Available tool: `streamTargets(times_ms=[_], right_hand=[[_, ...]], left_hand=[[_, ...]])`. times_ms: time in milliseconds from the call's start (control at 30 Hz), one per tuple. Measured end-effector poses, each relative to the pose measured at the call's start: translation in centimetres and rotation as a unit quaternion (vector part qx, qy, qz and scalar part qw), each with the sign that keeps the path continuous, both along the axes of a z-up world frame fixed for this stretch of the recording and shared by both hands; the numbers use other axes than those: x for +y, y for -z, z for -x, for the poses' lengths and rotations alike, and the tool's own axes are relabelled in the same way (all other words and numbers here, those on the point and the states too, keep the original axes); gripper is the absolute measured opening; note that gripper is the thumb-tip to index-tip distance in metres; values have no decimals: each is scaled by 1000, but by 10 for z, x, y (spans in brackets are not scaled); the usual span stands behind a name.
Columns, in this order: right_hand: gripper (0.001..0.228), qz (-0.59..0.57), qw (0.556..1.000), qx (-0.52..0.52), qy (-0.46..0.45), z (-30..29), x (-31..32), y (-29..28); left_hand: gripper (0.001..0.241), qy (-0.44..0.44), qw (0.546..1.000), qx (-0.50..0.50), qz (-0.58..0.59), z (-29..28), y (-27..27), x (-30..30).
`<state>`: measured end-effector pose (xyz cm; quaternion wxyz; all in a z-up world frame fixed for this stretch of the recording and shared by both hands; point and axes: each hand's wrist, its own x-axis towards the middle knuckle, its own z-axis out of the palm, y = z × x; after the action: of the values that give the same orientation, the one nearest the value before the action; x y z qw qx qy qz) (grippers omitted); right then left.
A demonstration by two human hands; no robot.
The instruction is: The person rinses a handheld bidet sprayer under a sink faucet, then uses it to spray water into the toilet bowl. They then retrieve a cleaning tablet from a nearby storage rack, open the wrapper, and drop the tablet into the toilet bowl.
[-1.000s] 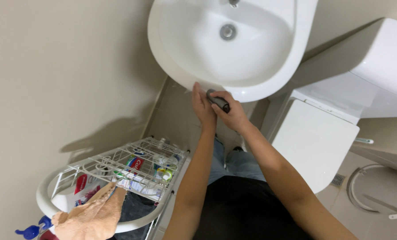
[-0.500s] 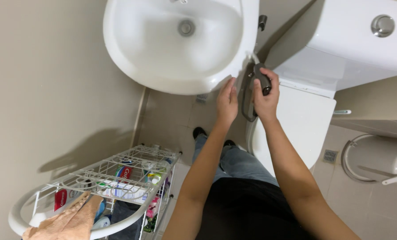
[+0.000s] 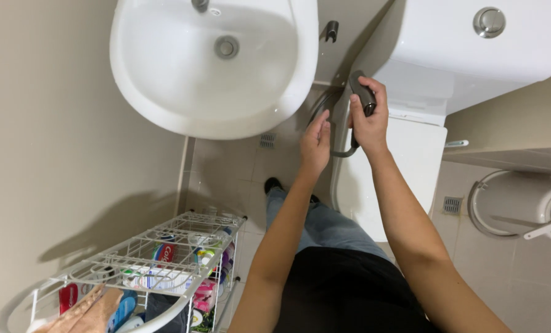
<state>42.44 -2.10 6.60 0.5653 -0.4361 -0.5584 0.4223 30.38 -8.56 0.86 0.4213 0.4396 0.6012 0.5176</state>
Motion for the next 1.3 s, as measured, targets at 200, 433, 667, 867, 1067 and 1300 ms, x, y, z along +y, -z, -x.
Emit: streamTargets(times_ms=[200,433,667,867,1067,1300], right_hand=[[61,50,996,-47,53,-10,17,21],[55,189,925,-327,-45,-35,82,51],[48,103,875,-467,-71,-25,169,74],[47,37,904,-424,-30,-19,230,103],[45,1,946,-321,-45,-9,269,121],[37,-70,961,-263,-54,-1,301,135]], left_hand=[[40,102,991,28,83,-7,24,19],[46,167,974,76,130,-14,49,77],[54,118,970,76,198,-17,59,135],[55,125,957,21,262,-19,58,172],[52,135,950,5,280,-22,74,185],[46,128,965,-37,225,-24,81,181]])
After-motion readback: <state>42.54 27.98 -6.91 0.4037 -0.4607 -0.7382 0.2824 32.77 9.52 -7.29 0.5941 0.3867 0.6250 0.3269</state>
